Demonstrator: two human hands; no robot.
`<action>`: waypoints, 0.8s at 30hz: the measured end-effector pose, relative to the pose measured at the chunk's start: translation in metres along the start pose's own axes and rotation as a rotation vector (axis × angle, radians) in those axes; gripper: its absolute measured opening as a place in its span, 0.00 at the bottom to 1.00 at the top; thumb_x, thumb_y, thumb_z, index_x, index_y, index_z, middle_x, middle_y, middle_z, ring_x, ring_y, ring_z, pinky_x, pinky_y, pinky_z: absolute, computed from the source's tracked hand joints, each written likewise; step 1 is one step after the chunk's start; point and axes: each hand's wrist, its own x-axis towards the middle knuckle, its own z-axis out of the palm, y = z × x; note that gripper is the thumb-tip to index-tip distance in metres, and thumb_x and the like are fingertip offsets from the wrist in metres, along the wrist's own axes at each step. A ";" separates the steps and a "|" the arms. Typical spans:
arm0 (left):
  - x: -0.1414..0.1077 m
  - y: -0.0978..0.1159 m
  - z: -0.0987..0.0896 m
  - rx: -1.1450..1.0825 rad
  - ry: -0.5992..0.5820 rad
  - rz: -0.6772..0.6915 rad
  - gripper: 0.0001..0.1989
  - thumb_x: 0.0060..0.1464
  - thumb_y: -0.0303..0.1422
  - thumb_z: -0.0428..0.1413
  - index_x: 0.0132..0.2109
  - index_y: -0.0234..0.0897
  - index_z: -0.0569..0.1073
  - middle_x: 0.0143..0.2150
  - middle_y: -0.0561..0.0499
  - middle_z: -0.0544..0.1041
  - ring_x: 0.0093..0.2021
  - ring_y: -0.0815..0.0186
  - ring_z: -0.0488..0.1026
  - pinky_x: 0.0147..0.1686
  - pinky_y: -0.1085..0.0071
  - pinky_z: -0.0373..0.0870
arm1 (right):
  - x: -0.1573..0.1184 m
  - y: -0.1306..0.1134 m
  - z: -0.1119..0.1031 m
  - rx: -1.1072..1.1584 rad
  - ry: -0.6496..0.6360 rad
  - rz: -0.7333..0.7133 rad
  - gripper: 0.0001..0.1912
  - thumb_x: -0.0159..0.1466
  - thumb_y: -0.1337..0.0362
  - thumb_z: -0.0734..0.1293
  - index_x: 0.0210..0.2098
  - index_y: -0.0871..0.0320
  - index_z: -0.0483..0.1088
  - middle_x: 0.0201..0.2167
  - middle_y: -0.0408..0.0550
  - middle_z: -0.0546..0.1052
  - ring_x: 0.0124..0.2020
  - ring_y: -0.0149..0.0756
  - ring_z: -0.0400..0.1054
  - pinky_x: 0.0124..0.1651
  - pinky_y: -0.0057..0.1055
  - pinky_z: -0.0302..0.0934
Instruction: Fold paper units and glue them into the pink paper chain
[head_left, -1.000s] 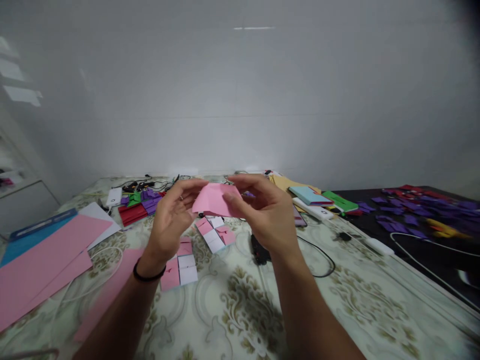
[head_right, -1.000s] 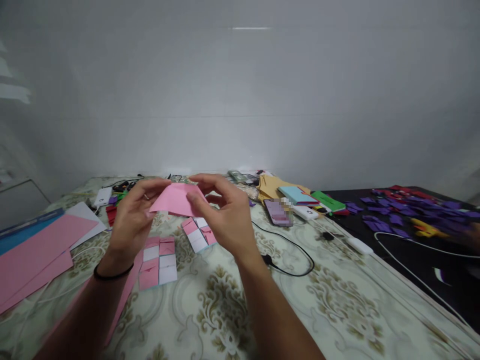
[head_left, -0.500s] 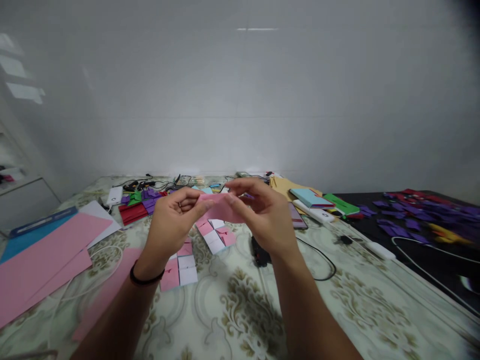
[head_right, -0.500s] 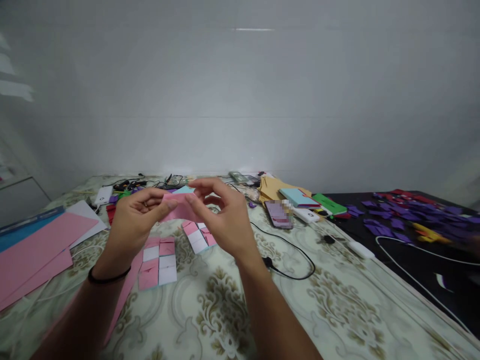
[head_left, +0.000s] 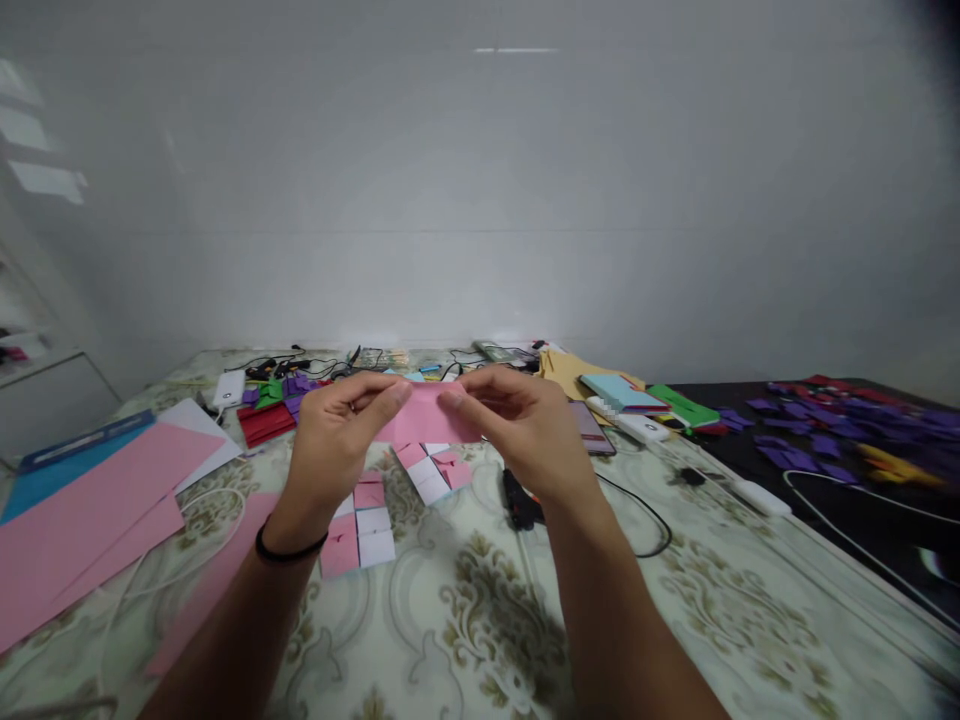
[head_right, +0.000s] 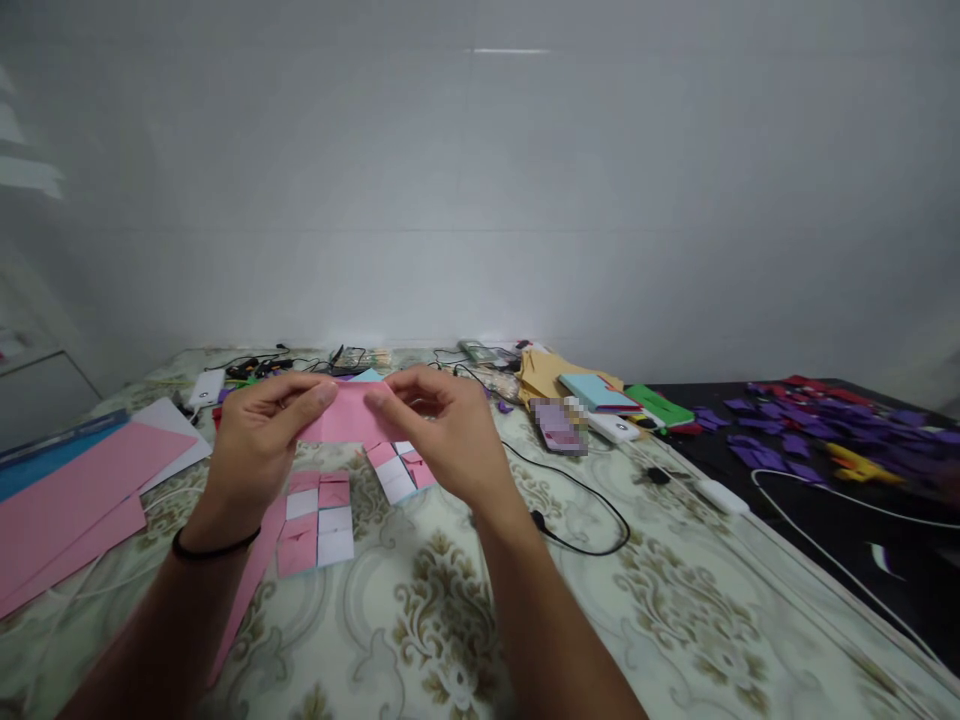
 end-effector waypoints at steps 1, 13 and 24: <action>0.000 -0.001 0.000 -0.004 0.006 -0.007 0.06 0.57 0.36 0.65 0.35 0.39 0.85 0.32 0.52 0.83 0.32 0.67 0.74 0.33 0.74 0.71 | 0.000 0.000 0.000 0.018 -0.022 0.030 0.07 0.59 0.59 0.78 0.32 0.56 0.82 0.29 0.44 0.83 0.29 0.32 0.76 0.33 0.27 0.72; 0.007 0.003 -0.012 0.046 -0.127 -0.027 0.07 0.56 0.37 0.66 0.33 0.38 0.84 0.22 0.55 0.74 0.22 0.71 0.64 0.21 0.76 0.59 | 0.003 -0.002 -0.003 -0.044 -0.004 0.067 0.07 0.57 0.59 0.78 0.30 0.57 0.83 0.26 0.46 0.83 0.28 0.33 0.76 0.32 0.28 0.73; -0.001 0.006 -0.007 0.108 -0.028 0.040 0.07 0.57 0.33 0.64 0.32 0.39 0.85 0.28 0.53 0.81 0.29 0.67 0.73 0.29 0.74 0.70 | 0.001 -0.001 0.004 -0.008 0.033 -0.009 0.05 0.58 0.60 0.78 0.30 0.55 0.84 0.28 0.46 0.84 0.27 0.32 0.75 0.29 0.27 0.67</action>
